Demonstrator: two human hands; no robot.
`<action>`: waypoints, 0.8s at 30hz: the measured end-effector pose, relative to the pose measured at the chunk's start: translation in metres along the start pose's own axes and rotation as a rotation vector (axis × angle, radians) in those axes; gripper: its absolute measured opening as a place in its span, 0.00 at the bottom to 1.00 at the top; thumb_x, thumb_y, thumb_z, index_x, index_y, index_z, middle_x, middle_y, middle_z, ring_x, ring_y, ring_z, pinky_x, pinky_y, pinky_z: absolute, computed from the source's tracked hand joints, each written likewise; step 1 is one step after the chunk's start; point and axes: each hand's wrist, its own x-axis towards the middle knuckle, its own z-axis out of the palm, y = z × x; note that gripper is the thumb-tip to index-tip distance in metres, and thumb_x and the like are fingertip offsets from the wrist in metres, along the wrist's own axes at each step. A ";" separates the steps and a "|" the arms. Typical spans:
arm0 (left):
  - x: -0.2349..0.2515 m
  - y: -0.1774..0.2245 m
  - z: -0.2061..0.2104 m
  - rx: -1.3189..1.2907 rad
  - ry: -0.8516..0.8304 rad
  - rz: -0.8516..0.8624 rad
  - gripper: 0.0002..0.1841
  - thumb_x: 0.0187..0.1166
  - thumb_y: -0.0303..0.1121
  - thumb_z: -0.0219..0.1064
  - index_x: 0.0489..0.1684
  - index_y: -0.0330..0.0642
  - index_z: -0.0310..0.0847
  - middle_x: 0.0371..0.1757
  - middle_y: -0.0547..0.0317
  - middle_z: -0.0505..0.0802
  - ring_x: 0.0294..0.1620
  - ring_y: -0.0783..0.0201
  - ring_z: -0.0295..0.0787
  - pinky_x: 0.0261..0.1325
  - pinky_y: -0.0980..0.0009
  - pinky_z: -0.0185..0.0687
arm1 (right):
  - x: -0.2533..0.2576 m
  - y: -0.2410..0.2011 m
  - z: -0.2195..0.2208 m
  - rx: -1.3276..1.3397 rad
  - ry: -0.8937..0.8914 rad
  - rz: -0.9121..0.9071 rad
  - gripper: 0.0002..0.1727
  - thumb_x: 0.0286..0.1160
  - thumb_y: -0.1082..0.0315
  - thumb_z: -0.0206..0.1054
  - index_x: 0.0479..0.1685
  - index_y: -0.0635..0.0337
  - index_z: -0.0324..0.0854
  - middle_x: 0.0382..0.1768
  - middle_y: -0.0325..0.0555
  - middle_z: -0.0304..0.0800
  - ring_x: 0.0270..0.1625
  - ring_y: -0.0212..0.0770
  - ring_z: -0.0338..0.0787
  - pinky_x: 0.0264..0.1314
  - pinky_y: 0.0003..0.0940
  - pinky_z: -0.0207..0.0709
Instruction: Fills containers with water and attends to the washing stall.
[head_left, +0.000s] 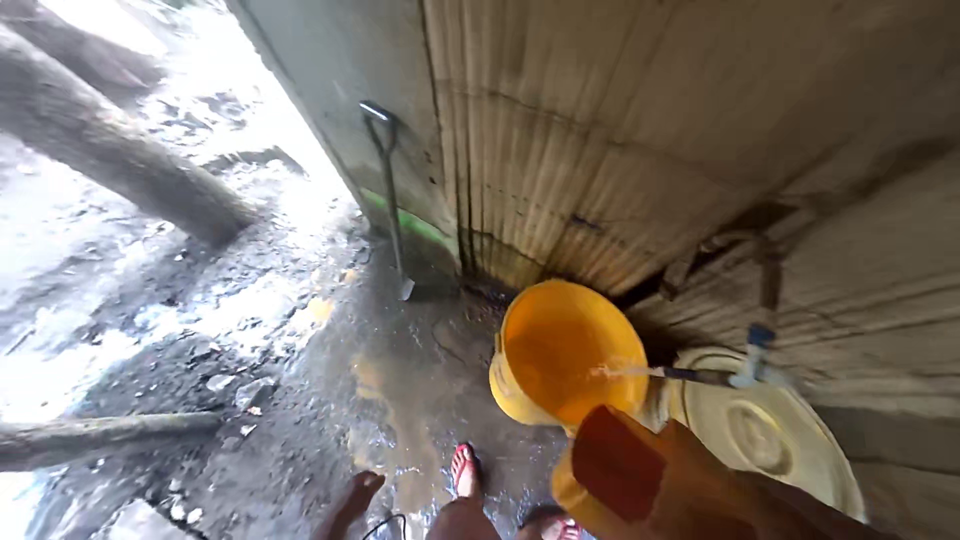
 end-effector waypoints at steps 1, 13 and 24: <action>-0.004 0.003 -0.015 -0.014 0.023 0.012 0.26 0.91 0.47 0.59 0.74 0.34 0.80 0.71 0.33 0.86 0.76 0.39 0.81 0.80 0.40 0.70 | 0.020 -0.018 0.011 0.040 -0.017 -0.044 0.26 0.84 0.54 0.65 0.71 0.66 0.83 0.53 0.64 0.94 0.51 0.55 0.95 0.56 0.56 0.87; 0.000 0.105 -0.143 -0.146 0.245 0.249 0.27 0.90 0.50 0.58 0.81 0.43 0.75 0.72 0.42 0.88 0.73 0.46 0.85 0.79 0.42 0.74 | 0.189 -0.124 0.160 0.312 0.308 -0.213 0.29 0.74 0.47 0.69 0.62 0.64 0.87 0.43 0.43 0.96 0.42 0.23 0.92 0.45 0.24 0.88; -0.004 0.202 -0.253 -0.038 0.363 0.261 0.27 0.87 0.42 0.64 0.82 0.38 0.72 0.72 0.39 0.86 0.70 0.44 0.86 0.76 0.45 0.77 | 0.321 -0.134 0.175 0.576 0.256 -0.076 0.24 0.81 0.56 0.66 0.65 0.68 0.82 0.41 0.45 0.91 0.33 0.27 0.87 0.36 0.27 0.86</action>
